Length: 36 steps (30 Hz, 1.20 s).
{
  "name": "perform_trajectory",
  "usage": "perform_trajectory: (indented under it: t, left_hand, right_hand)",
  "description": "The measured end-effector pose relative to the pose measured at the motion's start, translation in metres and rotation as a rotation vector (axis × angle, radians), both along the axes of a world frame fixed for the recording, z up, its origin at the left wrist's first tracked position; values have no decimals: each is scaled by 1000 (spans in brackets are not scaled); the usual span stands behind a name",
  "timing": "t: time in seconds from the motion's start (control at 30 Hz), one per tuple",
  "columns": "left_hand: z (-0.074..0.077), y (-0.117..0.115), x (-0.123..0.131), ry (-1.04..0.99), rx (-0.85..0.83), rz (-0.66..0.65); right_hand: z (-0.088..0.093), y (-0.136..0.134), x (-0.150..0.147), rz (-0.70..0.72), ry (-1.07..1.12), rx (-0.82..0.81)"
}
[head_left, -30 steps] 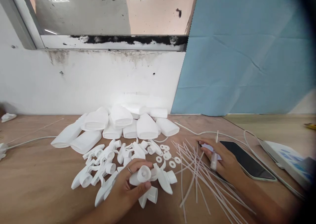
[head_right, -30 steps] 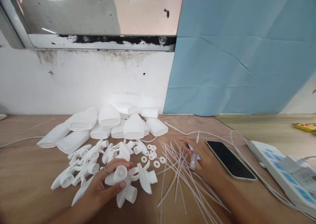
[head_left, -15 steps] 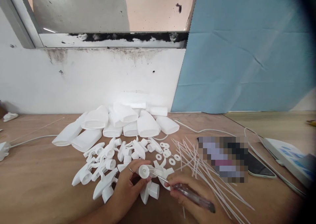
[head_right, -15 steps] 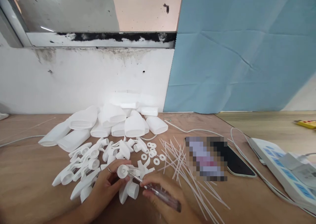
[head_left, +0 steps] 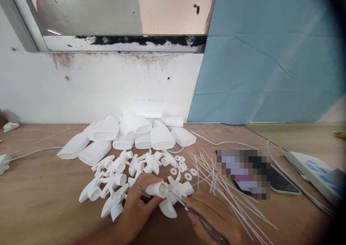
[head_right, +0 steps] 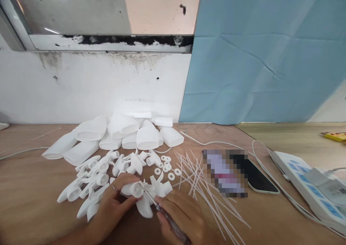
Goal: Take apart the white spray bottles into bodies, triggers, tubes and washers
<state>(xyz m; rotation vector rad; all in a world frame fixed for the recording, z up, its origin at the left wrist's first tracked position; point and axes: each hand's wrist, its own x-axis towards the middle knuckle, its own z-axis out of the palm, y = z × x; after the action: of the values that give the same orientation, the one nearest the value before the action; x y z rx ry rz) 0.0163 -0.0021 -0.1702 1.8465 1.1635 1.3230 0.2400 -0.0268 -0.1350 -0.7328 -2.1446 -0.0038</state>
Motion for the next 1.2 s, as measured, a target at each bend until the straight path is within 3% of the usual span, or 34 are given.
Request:
perform_trajectory:
  t: [0.3, 0.5, 0.63, 0.87, 1.0, 1.2]
  left_hand:
    - [-2, 0, -1, -4, 37, -12]
    - [1, 0, -2, -8, 11, -42]
    - [2, -1, -2, -8, 26, -59]
    - [4, -1, -1, -19, 56, -164]
    - [2, -1, 0, -18, 88, -202]
    - [1, -1, 1, -12, 176, -297]
  right_hand:
    - [-11, 7, -3, -11, -53, 195]
    - [1, 2, 0, -13, -72, -51]
    - [9, -1, 1, -16, -73, -128]
    - [17, 4, 9, -1, 63, -482]
    - [19, 6, 12, 29, 55, -492]
    - [18, 1, 13, 59, 97, -369]
